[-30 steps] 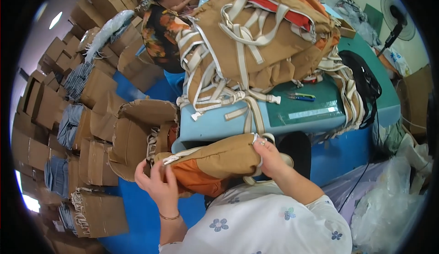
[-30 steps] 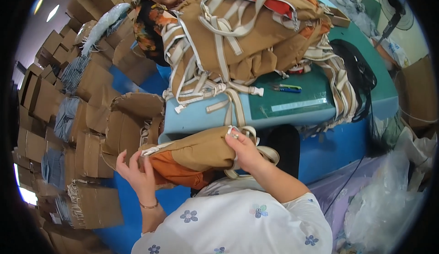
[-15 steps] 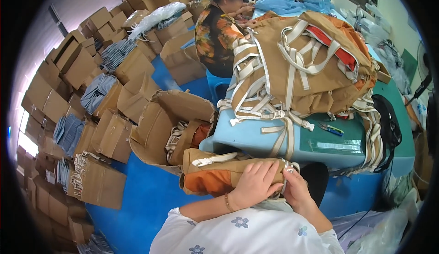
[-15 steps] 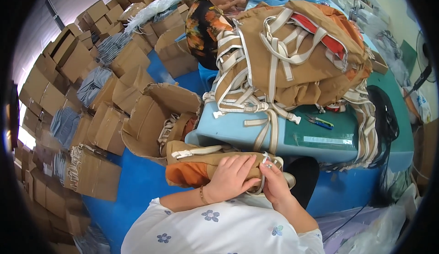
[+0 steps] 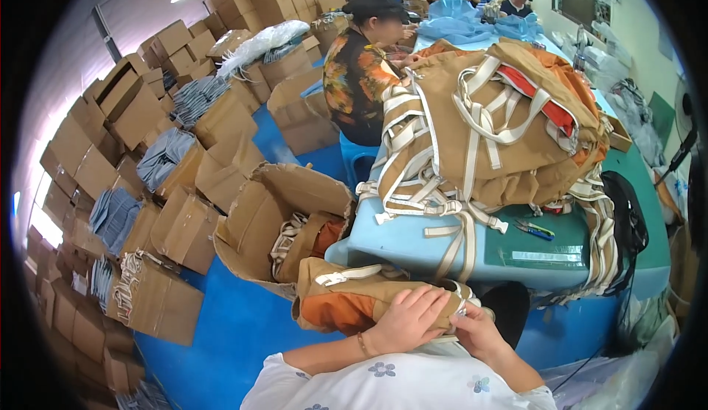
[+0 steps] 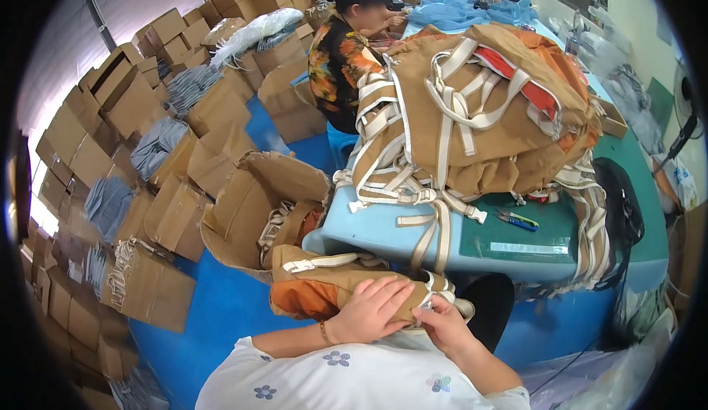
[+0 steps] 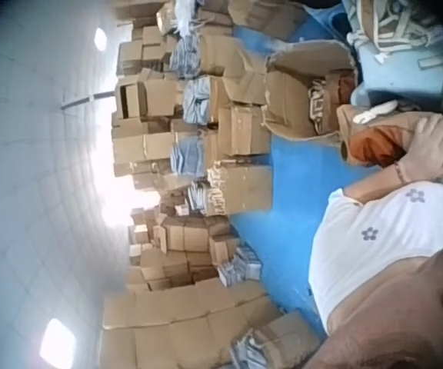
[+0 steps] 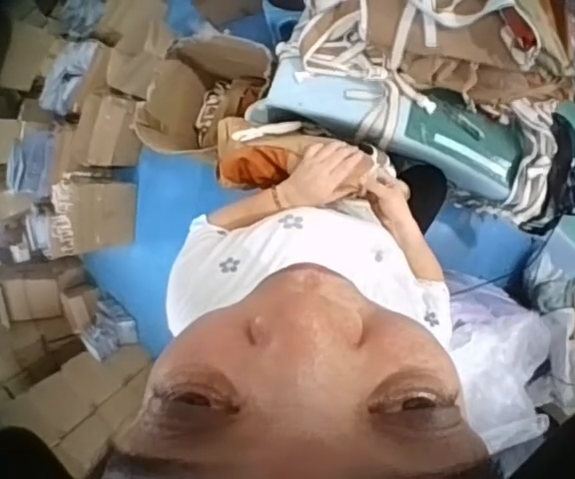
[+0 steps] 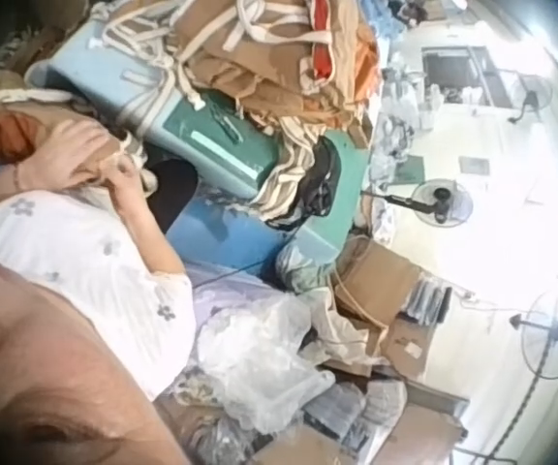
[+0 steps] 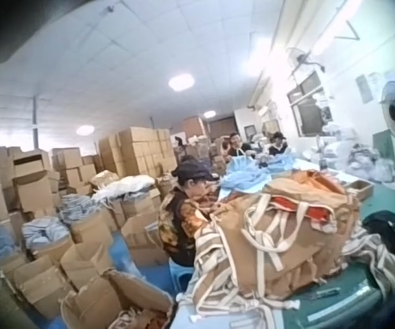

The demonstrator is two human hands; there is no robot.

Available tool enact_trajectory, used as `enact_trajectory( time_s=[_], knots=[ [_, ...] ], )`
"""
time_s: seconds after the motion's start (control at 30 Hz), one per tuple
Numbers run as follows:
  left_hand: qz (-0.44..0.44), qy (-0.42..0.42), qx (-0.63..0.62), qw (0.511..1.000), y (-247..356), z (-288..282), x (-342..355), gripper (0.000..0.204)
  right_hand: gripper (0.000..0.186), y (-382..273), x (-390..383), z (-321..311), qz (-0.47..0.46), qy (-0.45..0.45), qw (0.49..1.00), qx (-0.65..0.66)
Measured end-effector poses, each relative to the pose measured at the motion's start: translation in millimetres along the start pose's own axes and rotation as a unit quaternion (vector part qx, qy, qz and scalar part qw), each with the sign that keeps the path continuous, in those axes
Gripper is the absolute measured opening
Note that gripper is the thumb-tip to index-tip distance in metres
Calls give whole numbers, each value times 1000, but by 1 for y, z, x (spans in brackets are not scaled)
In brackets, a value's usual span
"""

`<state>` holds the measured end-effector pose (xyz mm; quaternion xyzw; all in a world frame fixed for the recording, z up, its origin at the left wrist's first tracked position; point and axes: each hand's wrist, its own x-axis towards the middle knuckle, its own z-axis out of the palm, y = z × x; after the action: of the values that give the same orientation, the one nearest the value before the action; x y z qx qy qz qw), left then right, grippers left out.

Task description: Inspecting canvas backpacks and trimming loose threads using small thread snips at a workshop station.

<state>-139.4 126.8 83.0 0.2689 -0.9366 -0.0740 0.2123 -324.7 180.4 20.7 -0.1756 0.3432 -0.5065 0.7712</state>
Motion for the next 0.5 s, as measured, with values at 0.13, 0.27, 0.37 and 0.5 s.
enact_trajectory(
  time_s=[0.13,0.27,0.37,0.5],
  knots=[
    [11,42,-20,999,-5,0,1,66,38,-4,11,23,-26,-80,984,156],
    [39,81,-54,995,-15,-3,-5,71,44,-11,10,38,12,-178,943,280],
    [16,65,-114,991,-24,-2,-11,71,43,-2,18,24,67,-145,973,169],
    [-13,54,-124,991,-21,-15,-15,64,25,-4,27,20,76,-113,990,-29]
  ],
)
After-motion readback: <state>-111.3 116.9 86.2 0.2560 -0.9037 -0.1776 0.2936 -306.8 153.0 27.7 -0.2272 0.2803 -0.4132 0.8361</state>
